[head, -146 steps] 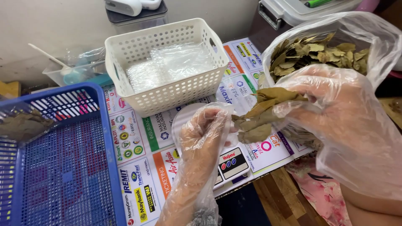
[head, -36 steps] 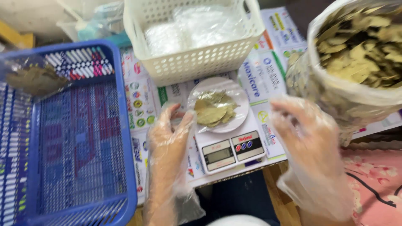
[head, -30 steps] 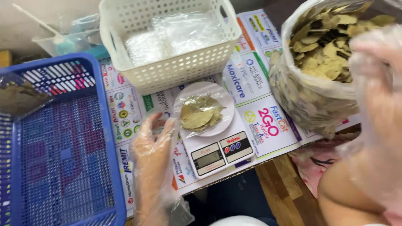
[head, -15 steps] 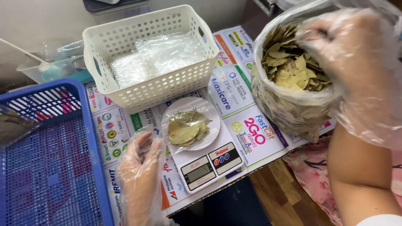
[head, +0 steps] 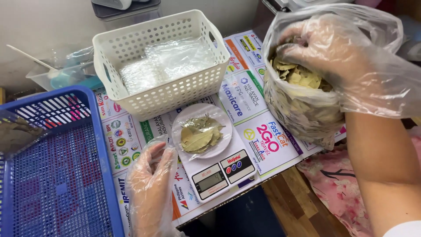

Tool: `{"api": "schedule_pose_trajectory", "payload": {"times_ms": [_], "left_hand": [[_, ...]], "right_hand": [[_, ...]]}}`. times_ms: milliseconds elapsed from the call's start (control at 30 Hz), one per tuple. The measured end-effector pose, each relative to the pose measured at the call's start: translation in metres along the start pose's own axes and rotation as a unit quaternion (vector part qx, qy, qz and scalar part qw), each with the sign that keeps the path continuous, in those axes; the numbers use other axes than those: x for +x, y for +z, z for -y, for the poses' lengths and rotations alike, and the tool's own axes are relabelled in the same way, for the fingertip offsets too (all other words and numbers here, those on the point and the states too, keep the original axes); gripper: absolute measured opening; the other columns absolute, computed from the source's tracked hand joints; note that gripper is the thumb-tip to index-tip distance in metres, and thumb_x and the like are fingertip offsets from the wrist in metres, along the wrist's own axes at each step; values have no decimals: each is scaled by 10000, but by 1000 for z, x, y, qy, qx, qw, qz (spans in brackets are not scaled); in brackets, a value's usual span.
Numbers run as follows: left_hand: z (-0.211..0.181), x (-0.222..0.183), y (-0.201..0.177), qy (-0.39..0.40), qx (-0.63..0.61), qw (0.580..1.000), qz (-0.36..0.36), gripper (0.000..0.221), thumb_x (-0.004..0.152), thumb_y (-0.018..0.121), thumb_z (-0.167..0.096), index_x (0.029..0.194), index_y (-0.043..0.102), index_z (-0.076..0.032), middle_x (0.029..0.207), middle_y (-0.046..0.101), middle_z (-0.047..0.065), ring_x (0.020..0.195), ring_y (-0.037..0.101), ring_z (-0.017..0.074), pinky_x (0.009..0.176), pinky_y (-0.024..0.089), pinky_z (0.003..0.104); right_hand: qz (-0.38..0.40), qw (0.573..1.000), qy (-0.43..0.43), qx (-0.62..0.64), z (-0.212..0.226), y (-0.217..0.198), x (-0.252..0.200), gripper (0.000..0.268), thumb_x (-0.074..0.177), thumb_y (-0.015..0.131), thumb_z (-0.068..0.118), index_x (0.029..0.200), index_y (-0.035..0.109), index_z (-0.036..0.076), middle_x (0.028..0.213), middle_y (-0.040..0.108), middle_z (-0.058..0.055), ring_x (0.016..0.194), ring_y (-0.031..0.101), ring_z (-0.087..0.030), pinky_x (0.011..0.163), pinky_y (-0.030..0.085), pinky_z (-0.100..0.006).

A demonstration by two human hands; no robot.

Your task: Packaging dried leaves into small plastic bags and organizing them into a basket.

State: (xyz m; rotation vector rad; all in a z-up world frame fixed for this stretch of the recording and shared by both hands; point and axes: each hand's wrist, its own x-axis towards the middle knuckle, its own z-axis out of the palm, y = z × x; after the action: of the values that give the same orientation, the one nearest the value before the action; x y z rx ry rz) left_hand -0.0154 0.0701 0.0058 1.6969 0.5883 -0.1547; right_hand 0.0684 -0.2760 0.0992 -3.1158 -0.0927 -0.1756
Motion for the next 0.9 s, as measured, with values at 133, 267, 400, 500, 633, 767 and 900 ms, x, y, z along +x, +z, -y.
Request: {"api": "schedule_pose_trajectory", "payload": {"times_ms": [133,267,400,500,633,767,900], "left_hand": [[4,2,-2,-1,-42,999,10,349,865,695,-182,1199,738,-90,1142,743,53,1034,674,140,942,546,273],[6,6,-1,15,-6,1000,15,334,871,709,-202,1184,756,-96,1135,776,52,1019,699,147,926,565,280],[6,7,3,30,-8,999,23,327,860,724,-200,1161,762,-80,1114,788,64,1011,726,161,927,590,289],[7,7,4,38,1,999,14,315,859,738,-231,1138,774,-90,1085,782,45,986,703,135,906,569,263],[11,10,2,53,9,998,18,319,866,727,-218,1156,765,-92,1105,775,49,996,700,140,913,567,271],[6,5,4,39,-13,999,14,298,870,704,-192,1141,764,-85,1071,764,44,959,678,124,871,553,262],[-5,-1,5,26,-21,999,9,321,862,717,-219,1148,765,-83,1093,772,46,986,696,129,886,569,263]], "right_hand": [[-76,992,41,88,-8,1,-23,215,941,742,255,1140,786,185,1049,758,-99,959,678,-275,829,494,-393],[-269,941,-10,208,-4,-3,-61,90,1062,828,-62,1145,792,-70,1047,725,-161,975,651,-225,779,469,-341],[-286,910,-25,298,-55,19,-69,210,1225,909,18,1214,724,-81,1144,712,-190,1080,726,-254,948,628,-332],[-312,921,-80,217,-68,26,-79,224,1342,855,-82,1328,678,-219,1293,687,-342,1216,713,-415,1076,616,-435],[-300,915,20,270,-85,32,-85,160,1274,708,3,1387,605,-45,1361,624,-185,1297,632,-274,1217,510,-363],[-285,933,14,219,-117,36,-81,267,1263,584,-145,1504,488,-208,1429,532,-344,1333,529,-436,1181,386,-431],[-290,913,2,287,-230,101,-75,86,1397,586,-26,1470,540,-32,1406,553,-178,1277,558,-260,1158,481,-325]]}}
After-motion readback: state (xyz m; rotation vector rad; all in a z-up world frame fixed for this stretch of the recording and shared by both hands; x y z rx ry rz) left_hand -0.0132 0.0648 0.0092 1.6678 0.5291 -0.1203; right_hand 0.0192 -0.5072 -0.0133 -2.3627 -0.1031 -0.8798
